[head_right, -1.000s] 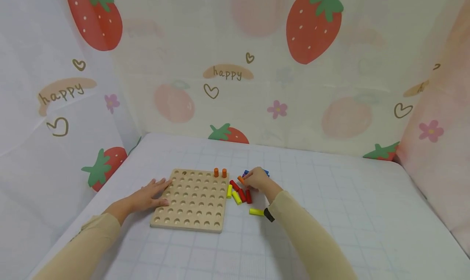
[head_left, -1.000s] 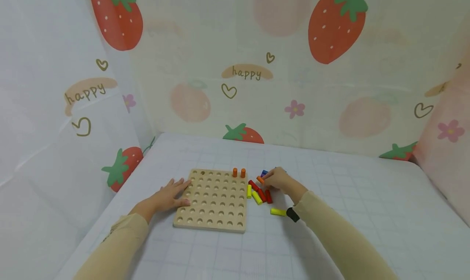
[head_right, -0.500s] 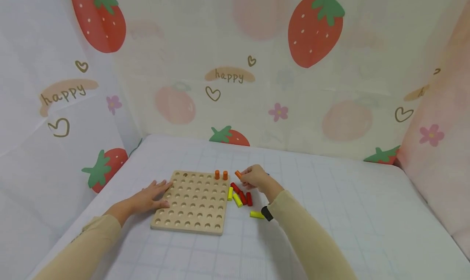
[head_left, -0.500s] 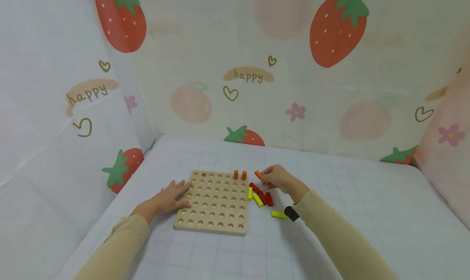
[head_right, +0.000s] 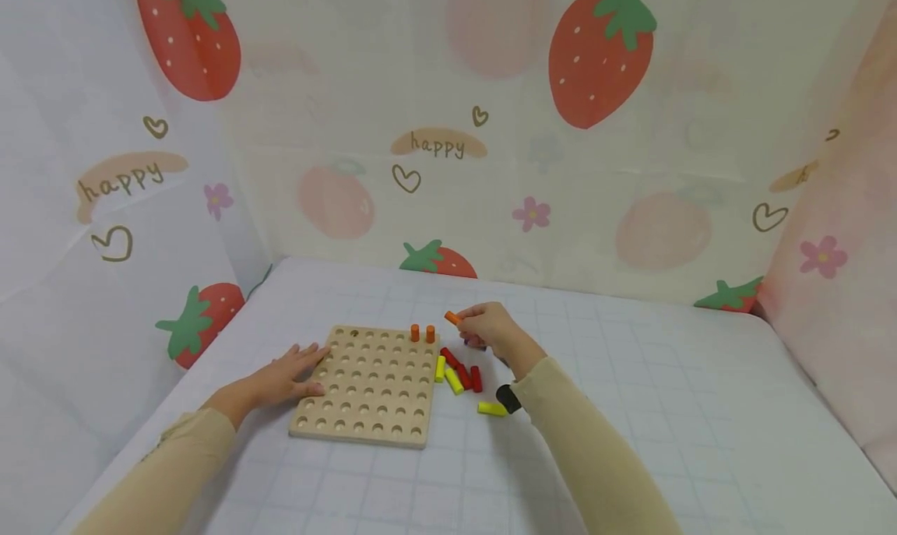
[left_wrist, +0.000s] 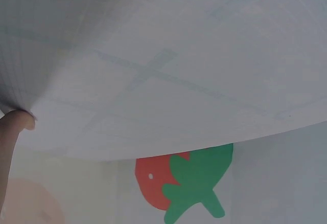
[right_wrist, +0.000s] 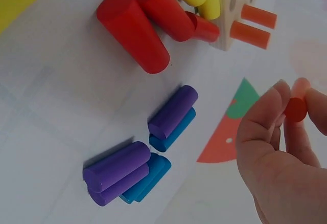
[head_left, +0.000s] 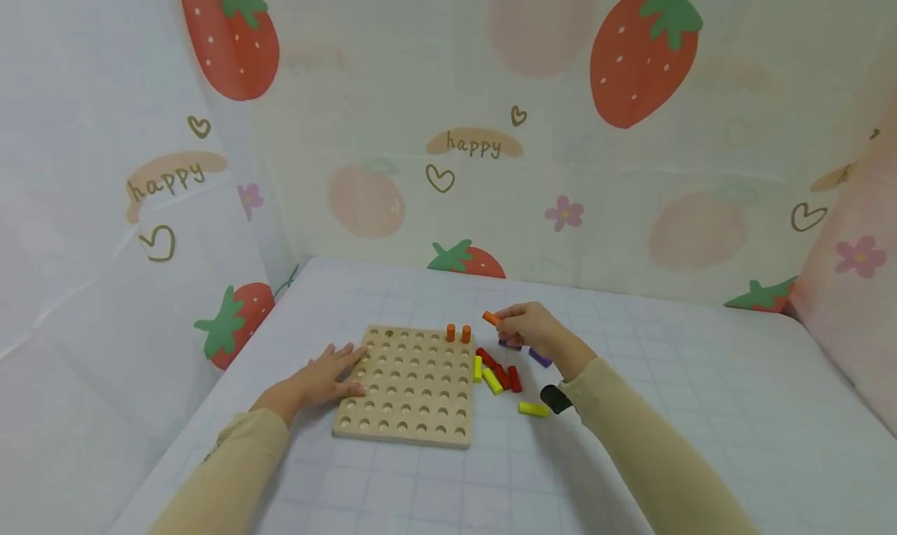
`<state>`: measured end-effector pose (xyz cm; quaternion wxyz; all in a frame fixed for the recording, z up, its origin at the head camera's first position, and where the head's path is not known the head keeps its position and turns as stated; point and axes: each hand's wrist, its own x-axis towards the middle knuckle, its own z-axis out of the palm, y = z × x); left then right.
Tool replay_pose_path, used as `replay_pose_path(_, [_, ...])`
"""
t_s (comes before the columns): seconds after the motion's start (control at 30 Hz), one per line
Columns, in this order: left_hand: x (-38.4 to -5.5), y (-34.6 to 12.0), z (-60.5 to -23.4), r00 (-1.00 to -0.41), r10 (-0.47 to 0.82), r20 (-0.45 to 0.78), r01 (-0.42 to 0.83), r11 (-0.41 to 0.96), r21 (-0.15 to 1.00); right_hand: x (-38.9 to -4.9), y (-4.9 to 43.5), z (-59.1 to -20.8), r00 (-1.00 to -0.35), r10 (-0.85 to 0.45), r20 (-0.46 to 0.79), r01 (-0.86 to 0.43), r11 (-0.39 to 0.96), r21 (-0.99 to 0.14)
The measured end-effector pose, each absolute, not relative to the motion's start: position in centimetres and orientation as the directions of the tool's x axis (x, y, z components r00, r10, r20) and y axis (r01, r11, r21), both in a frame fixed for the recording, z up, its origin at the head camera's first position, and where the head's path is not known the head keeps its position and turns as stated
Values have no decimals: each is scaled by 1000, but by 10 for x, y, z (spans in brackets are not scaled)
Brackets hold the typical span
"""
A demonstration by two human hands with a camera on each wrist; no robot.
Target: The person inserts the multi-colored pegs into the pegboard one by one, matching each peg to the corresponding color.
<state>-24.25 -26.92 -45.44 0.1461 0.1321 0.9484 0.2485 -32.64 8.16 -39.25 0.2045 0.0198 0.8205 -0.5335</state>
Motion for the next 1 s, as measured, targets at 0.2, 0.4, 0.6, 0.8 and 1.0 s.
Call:
replay_pose_path(0.2, [-243,-272,-453,-923,333,-191,196,837,510,-329,80,-395,-928,-163,-336,262,359,-896])
replay_pose_path(0.4, [-243,-271,-454,-922,330,-201,190,841,507,-330,75,-397,-935,-140,-325,269,316,-910])
replay_pose_path(0.6, [-240,-271,-449,-924,322,-208,181,844,504,-333,69,-396,-943,-141,-301,252,287,-924])
replay_pose_path(0.8, [-240,-273,-450,-922,341,-185,203,831,518,-336,61,-393,-947,-152,-284,241,253,-937])
replay_pose_path(1.0, [-241,-272,-453,-922,339,-187,199,828,524,-340,51,-395,-950,-146,-276,235,247,-940])
